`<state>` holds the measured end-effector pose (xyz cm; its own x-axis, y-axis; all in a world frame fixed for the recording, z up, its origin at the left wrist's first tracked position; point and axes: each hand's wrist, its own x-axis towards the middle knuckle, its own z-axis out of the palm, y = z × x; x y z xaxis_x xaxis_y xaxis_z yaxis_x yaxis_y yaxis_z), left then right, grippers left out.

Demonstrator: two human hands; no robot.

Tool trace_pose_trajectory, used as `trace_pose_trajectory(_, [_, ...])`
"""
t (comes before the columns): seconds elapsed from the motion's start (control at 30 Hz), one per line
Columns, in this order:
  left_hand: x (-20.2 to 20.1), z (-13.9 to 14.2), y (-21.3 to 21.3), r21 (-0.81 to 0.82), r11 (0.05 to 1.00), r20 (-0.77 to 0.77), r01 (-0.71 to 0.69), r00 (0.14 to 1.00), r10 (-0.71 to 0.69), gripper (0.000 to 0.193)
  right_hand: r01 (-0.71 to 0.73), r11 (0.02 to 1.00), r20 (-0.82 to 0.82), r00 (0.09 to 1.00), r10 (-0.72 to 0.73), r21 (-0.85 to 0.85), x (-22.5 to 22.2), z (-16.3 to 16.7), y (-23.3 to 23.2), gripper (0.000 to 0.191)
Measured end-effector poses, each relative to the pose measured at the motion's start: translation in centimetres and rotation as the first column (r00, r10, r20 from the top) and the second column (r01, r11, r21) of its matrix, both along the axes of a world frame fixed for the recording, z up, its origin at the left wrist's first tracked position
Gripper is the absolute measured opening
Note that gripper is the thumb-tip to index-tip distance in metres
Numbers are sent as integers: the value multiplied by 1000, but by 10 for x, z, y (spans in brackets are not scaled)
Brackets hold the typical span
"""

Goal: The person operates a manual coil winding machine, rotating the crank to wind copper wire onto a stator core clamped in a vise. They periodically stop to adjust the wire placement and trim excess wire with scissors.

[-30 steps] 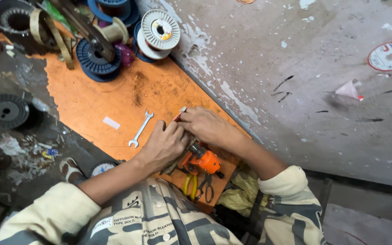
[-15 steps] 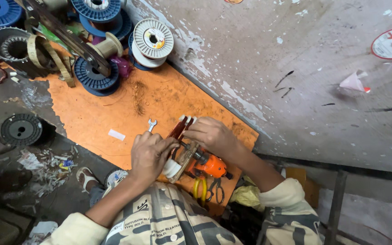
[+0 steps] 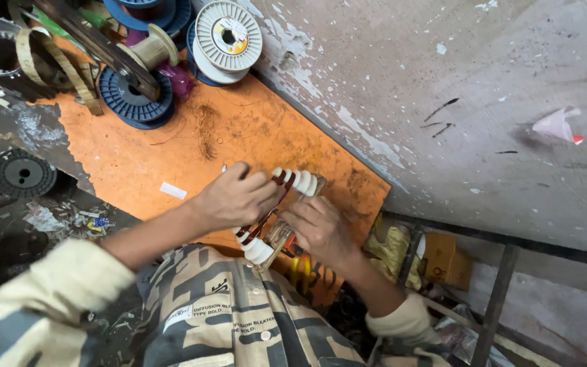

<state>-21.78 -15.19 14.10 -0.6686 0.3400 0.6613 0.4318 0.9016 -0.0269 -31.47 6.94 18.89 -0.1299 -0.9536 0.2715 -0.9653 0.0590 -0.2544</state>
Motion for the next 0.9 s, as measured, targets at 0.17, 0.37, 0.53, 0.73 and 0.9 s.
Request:
trace_pose_trajectory(0.17, [-38, 3, -13, -47, 910, -17, 412, 911, -413, 22, 424, 899, 276, 882, -382, -112, 45, -11, -14, 11])
trace_pose_trajectory(0.37, [-49, 1, 3, -125, 830, 65, 543, 840, -539, 18, 682, 731, 494, 643, -585, -23, 88, -6, -15, 13])
trace_pose_trajectory(0.53, [-41, 9, 8, -25, 898, 51, 439, 898, -437, 12, 719, 695, 598, 554, -578, 6, 96, 2, -18, 14])
trace_pose_trajectory(0.73, [7, 17, -7, 538, 820, 204, 195, 914, -351, 37, 736, 676, 586, 562, -583, -32, 97, -5, -13, 15])
trace_pose_trajectory(0.9, [39, -3, 12, 490, 871, 187, 38, 971, -147, 37, 655, 749, 515, 679, -523, -104, 96, -7, -3, 15])
